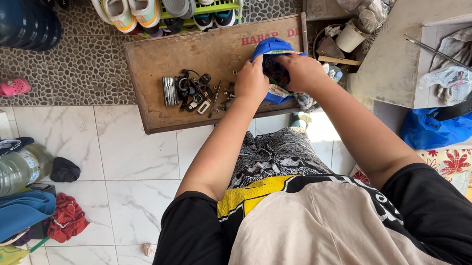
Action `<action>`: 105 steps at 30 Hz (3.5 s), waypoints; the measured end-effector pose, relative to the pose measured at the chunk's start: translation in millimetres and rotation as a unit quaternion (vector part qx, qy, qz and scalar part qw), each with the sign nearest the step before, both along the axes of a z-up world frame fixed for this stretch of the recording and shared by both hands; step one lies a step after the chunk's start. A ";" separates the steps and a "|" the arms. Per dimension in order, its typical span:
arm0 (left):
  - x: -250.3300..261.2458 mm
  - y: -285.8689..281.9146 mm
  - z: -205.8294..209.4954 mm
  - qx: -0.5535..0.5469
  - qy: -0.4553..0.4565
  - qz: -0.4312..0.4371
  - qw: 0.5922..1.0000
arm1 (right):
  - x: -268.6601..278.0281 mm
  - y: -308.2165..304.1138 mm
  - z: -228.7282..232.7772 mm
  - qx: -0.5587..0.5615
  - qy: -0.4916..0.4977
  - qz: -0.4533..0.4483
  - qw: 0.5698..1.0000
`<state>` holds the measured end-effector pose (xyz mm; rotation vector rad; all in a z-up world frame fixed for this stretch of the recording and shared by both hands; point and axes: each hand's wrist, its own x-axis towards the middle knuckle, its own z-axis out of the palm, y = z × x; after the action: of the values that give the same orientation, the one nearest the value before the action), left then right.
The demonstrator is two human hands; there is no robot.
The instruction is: The recorder organizes various small metal mechanical parts, possibly from a bicycle, into pouches and boxes.
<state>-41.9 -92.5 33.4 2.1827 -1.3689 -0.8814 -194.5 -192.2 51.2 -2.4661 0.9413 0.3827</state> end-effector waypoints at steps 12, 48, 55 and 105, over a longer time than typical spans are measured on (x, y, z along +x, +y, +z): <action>-2.5 3.7 -26.7 0.007 -0.025 -0.005 1.000 | 33.7 5.1 -65.6 -0.031 0.055 -0.065 0.996; 42.6 46.1 -31.3 -0.196 -0.112 0.188 0.956 | 3.9 24.8 -7.3 0.002 -0.022 -0.138 0.990; 63.6 77.6 -26.6 -0.012 -0.164 0.192 0.967 | 6.8 19.7 -31.8 -0.019 0.022 -0.074 0.997; 34.7 66.7 -14.3 -0.224 -0.149 0.195 0.943 | 4.9 29.0 -69.5 0.019 -0.136 -0.212 0.968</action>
<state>-7.1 -25.9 19.1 2.1554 -1.0643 -0.0808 -189.6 -163.2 -18.3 -2.1317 1.2828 -0.0797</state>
